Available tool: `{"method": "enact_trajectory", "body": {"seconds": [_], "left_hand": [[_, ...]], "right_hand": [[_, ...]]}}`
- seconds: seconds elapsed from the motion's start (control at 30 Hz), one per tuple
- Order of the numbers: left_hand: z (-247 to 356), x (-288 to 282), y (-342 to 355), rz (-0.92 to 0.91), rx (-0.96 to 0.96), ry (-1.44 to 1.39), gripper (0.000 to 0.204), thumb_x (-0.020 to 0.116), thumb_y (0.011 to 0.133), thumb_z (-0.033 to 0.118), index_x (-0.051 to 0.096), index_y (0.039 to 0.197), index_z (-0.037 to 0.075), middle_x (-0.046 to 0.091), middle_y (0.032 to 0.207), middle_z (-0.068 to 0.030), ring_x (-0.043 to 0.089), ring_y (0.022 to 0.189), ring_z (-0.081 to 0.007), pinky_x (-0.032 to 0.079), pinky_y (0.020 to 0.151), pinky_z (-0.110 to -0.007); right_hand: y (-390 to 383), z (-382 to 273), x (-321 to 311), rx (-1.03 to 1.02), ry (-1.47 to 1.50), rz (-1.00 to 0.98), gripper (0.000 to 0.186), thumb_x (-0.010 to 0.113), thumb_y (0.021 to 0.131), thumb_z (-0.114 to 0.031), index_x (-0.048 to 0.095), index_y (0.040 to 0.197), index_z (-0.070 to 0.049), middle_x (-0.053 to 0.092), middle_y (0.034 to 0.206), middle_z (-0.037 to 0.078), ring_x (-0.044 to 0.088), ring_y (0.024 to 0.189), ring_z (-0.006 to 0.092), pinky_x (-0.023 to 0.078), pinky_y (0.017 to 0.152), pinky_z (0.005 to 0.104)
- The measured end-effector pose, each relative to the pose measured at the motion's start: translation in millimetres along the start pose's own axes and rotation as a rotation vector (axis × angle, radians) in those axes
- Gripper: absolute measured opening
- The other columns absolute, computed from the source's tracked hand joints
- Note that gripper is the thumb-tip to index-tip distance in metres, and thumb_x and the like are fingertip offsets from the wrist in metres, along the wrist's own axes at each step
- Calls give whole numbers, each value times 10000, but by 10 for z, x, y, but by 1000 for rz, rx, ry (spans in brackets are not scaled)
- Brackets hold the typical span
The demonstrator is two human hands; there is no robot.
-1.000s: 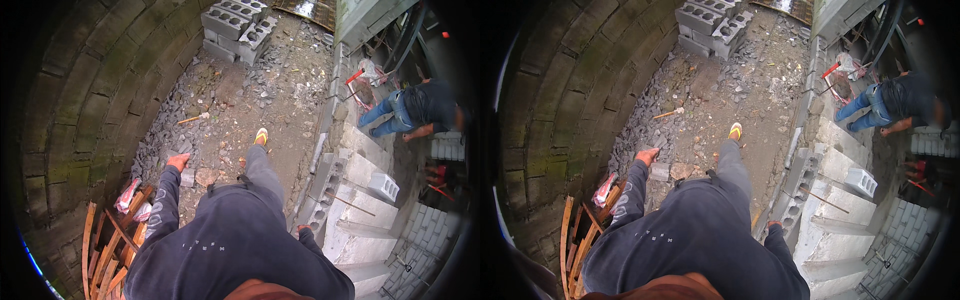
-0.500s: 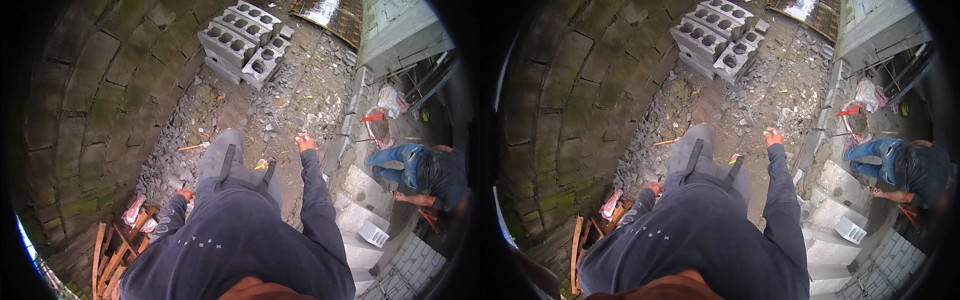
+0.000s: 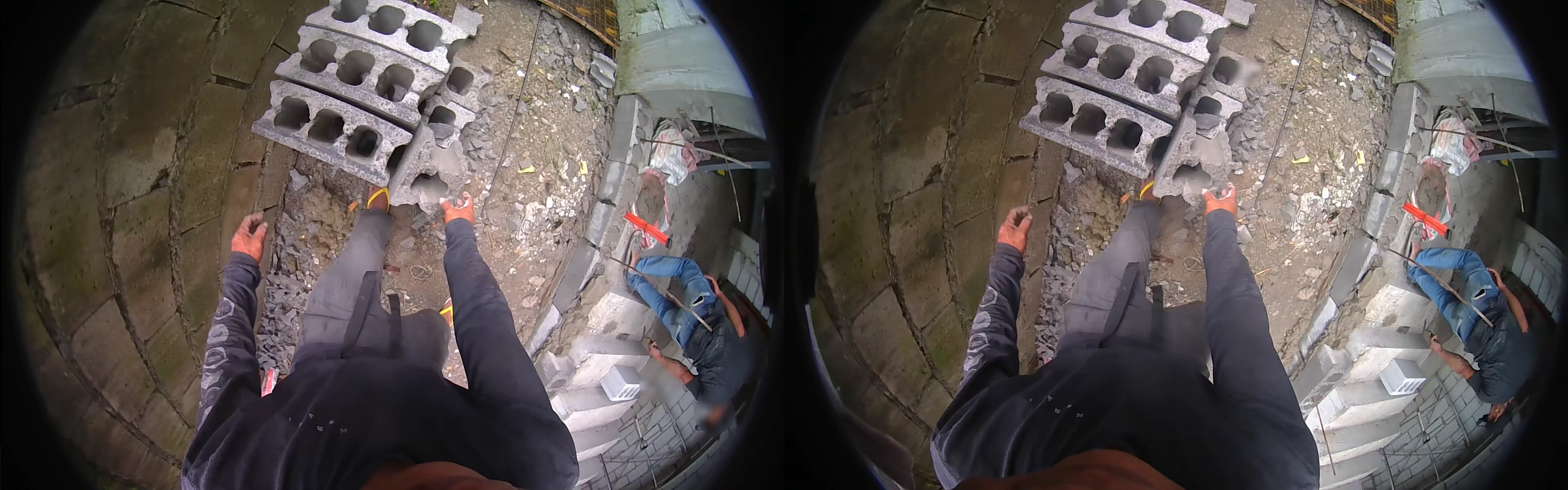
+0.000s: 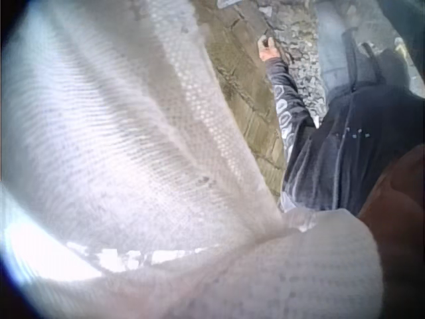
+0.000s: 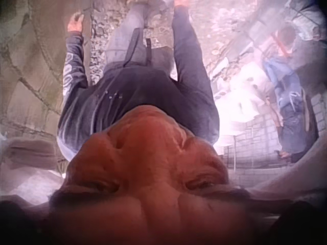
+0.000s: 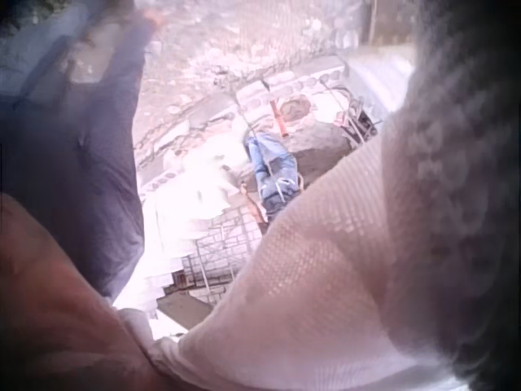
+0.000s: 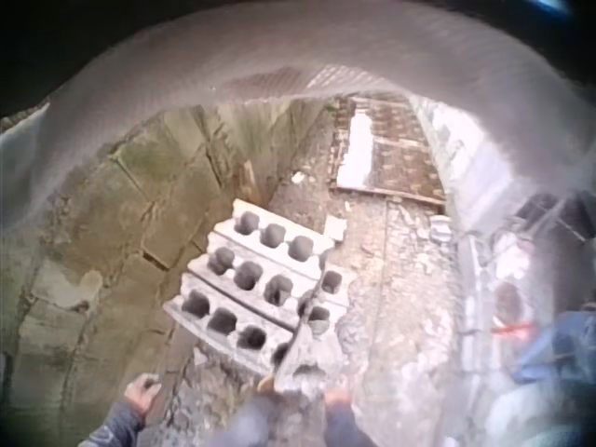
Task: The person places hollow concrete blocks onto a low wall and then uses a trowel to scoop mortar from a pile and apply it into the block holes. The person repeats this process along the wall.
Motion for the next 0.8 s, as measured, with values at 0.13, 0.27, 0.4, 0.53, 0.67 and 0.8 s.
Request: {"method": "enact_trajectory", "body": {"seconds": [0.13, 0.27, 0.4, 0.53, 0.67, 0.8], "left_hand": [[1016, -134, 1382, 70, 291, 254, 518, 662, 874, 265, 542, 1320, 29, 606, 1277, -194, 589, 1181, -324, 437, 1024, -370], [1389, 31, 2186, 121, 336, 466, 701, 696, 832, 381, 465, 1396, 34, 533, 1361, -238, 530, 1245, -383, 421, 1049, -421], [1331, 159, 2702, -99, 103, 556, 898, 711, 772, 539, 410, 1439, 18, 501, 1396, -251, 505, 1273, -394, 410, 1068, -426], [1197, 310, 2955, -291, -35, 674, 1032, 696, 726, 648, 379, 1456, -10, 494, 1404, -256, 493, 1287, -403, 397, 1088, -420], [1093, 480, 3079, -383, -92, 717, 1039, 715, 717, 627, 380, 1453, -24, 501, 1398, -258, 490, 1294, -399, 394, 1092, -420], [1095, 528, 3092, -360, -92, 777, 972, 749, 727, 536, 399, 1442, -21, 518, 1381, -255, 501, 1283, -397, 405, 1083, -427]], "right_hand": [[369, -116, 158, -80, -177, 53, 845, 847, 690, -323, 458, 1348, 38, 614, 1230, 267, 611, 1132, 375, 470, 974, 398], [343, -113, 134, 125, -405, 24, 684, 833, 665, -375, 613, 1107, 98, 686, 1043, 261, 667, 1001, 343, 498, 906, 388], [156, -453, -22, -54, -548, 205, 573, 806, 657, -378, 661, 882, 128, 696, 880, 286, 690, 858, 392, 518, 795, 427], [23, -783, -225, 144, -487, 127, 585, 805, 657, -366, 652, 883, 152, 693, 843, 263, 666, 754, 318, 512, 735, 407], [-108, -1124, -584, 296, -441, 221, 503, 811, 641, -354, 652, 692, 120, 667, 688, 180, 598, 631, 256, 498, 681, 396], [-13, -1395, -1046, 337, -416, 427, 530, 819, 631, -357, 674, 785, 129, 686, 816, 197, 629, 721, 249, 515, 705, 374]]}}
Point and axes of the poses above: each hand's wrist, its own y-axis towards the middle knuckle, its own x-axis out of the palm, z = x × y, the point moved 4 cm from there along y, towards the middle knuckle
